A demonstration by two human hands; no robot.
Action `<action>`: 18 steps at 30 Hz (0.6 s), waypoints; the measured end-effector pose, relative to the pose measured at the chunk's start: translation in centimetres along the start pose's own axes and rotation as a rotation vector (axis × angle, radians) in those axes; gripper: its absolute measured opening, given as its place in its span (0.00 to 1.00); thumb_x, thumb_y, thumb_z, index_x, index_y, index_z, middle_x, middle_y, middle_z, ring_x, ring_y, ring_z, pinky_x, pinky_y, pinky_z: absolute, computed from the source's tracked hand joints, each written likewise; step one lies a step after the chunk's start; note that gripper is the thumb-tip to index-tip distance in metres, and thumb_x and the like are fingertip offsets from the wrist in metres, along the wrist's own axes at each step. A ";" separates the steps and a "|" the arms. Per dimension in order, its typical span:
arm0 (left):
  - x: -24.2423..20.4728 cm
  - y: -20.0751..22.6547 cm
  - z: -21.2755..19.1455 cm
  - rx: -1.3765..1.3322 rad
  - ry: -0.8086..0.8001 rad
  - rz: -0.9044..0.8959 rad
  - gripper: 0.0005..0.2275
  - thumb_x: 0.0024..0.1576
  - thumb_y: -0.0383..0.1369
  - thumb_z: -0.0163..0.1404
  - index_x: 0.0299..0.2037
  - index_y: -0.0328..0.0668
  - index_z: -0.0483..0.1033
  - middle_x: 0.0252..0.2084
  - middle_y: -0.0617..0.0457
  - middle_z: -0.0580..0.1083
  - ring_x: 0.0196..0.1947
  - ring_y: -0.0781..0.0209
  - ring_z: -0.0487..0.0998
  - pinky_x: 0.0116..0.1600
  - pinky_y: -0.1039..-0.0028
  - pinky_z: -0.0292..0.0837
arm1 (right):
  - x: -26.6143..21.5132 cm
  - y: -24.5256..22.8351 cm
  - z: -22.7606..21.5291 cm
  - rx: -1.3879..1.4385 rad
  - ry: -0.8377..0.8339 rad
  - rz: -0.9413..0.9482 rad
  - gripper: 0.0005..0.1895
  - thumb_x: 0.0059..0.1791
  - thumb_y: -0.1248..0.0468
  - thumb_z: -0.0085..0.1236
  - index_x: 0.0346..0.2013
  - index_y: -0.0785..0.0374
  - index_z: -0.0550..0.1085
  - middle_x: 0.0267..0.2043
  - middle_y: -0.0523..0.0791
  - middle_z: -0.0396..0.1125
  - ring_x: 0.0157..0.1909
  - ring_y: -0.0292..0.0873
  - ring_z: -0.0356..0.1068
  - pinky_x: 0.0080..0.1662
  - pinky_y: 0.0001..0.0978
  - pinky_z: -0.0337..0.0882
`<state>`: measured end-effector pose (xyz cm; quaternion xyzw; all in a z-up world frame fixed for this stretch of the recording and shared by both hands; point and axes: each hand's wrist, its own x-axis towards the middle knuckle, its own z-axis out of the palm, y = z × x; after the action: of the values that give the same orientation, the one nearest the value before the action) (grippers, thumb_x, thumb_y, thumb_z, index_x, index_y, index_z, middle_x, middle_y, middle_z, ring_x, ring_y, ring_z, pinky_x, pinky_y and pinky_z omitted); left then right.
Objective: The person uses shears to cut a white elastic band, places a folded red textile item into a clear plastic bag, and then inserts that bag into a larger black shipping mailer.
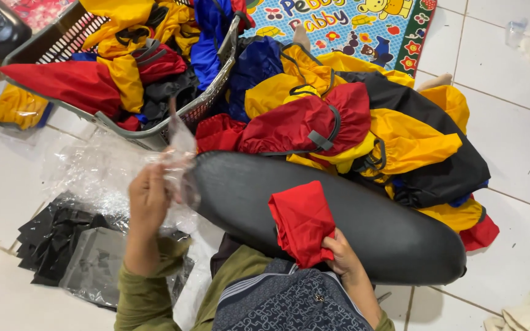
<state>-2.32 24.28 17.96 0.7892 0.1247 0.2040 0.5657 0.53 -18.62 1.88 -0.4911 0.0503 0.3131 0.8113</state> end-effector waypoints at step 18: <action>-2.0 -6.9 13.1 0.790 -0.274 0.062 0.25 0.65 0.52 0.46 0.63 0.42 0.73 0.44 0.44 0.81 0.39 0.42 0.84 0.41 0.55 0.78 | -10.9 4.0 -22.2 -0.492 0.407 -0.571 0.16 0.41 0.77 0.54 0.43 0.66 0.78 0.44 0.53 0.74 0.45 0.42 0.74 0.49 0.37 0.75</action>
<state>2.19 14.65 7.45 0.9687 0.0933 0.0508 0.2245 -5.40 -40.74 -8.36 -0.7161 -0.0047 -0.0247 0.6976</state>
